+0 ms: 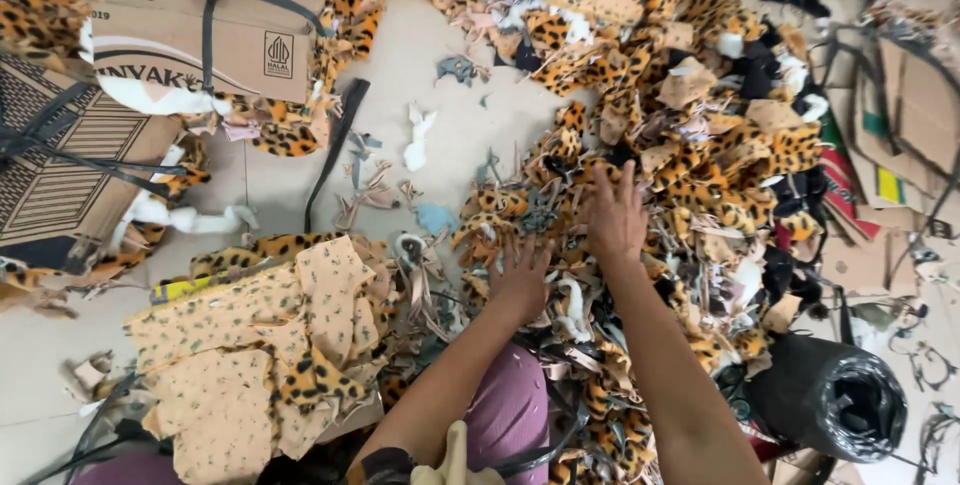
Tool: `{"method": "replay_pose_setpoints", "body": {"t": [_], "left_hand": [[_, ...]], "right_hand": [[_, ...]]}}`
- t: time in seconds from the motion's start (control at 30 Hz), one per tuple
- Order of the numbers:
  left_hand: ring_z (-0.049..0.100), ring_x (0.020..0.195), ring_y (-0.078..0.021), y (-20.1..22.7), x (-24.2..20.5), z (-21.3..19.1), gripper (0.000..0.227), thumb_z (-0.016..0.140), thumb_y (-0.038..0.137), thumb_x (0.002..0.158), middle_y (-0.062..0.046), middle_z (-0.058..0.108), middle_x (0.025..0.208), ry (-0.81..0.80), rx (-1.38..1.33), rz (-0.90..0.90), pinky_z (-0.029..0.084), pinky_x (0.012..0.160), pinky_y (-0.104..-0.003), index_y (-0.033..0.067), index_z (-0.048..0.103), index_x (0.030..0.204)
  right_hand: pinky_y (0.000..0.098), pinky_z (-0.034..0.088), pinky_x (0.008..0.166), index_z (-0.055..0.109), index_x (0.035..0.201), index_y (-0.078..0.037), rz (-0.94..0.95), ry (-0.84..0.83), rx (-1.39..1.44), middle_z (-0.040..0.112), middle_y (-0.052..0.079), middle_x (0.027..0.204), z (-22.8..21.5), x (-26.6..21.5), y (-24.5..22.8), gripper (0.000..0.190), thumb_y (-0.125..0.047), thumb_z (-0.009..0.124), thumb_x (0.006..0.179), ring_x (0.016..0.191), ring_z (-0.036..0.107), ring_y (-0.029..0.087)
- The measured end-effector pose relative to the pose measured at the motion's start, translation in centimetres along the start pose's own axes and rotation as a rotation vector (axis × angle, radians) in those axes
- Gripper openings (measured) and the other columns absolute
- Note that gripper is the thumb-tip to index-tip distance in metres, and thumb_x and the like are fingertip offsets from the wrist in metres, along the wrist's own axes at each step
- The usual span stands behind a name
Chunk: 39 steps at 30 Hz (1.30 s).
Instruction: The person sits on the floor and packs leopard-print fabric scraps into a bundle. They add more scraps, press the bundle, place a cardboard piece on top, and tie it securely with a black strap.
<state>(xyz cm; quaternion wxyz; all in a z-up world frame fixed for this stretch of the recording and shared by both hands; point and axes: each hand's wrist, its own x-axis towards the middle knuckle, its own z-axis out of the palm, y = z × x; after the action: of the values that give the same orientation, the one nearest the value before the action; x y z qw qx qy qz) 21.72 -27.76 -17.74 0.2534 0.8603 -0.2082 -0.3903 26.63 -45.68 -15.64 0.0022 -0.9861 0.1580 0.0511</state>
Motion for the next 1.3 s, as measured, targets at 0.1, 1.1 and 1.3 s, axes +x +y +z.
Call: {"method": "replay_pose_setpoints", "body": {"t": [0.1, 1.1, 1.3], "left_hand": [[-0.011, 0.153, -0.0515, -0.2, -0.9, -0.2, 0.069, 0.041, 0.029, 0.109, -0.016, -0.011, 0.171, 0.030, 0.049, 0.020, 0.016, 0.113, -0.073, 0.0224, 0.003, 0.166], [0.058, 0.127, -0.0378, -6.5, -18.6, 7.1, 0.063, 0.079, 0.022, 0.093, -0.020, 0.052, 0.146, 0.121, -1.677, 0.108, 0.057, 0.095, -0.049, 0.0110, 0.051, 0.149], [0.058, 0.127, -0.0360, -6.8, -22.7, 6.0, 0.071, 0.081, 0.015, 0.089, -0.021, 0.050, 0.148, 0.046, -1.616, 0.055, 0.056, 0.096, -0.047, 0.0134, 0.049, 0.152]], "right_hand": [[0.0529, 0.044, 0.101, 0.020, 0.166, -0.035, 0.111, 0.010, -0.007, 0.042, 0.009, 0.157, 1.9, 2.5, 1.5, 0.076, -0.030, 0.061, 0.102, 0.137, 0.047, 0.030], [0.0385, 0.035, 0.104, 0.072, 0.089, -0.033, -0.584, 0.057, 0.450, 0.073, -0.012, 0.115, -8.1, -30.3, -7.7, 0.015, -0.022, 0.072, 0.079, 0.122, 0.062, 0.013], [0.0436, 0.052, 0.092, 0.080, 0.113, -0.016, -0.438, -0.234, 0.997, 0.077, 0.013, 0.097, -9.6, -29.3, -6.0, 0.043, 0.005, 0.055, 0.085, 0.098, 0.071, 0.027]]}}
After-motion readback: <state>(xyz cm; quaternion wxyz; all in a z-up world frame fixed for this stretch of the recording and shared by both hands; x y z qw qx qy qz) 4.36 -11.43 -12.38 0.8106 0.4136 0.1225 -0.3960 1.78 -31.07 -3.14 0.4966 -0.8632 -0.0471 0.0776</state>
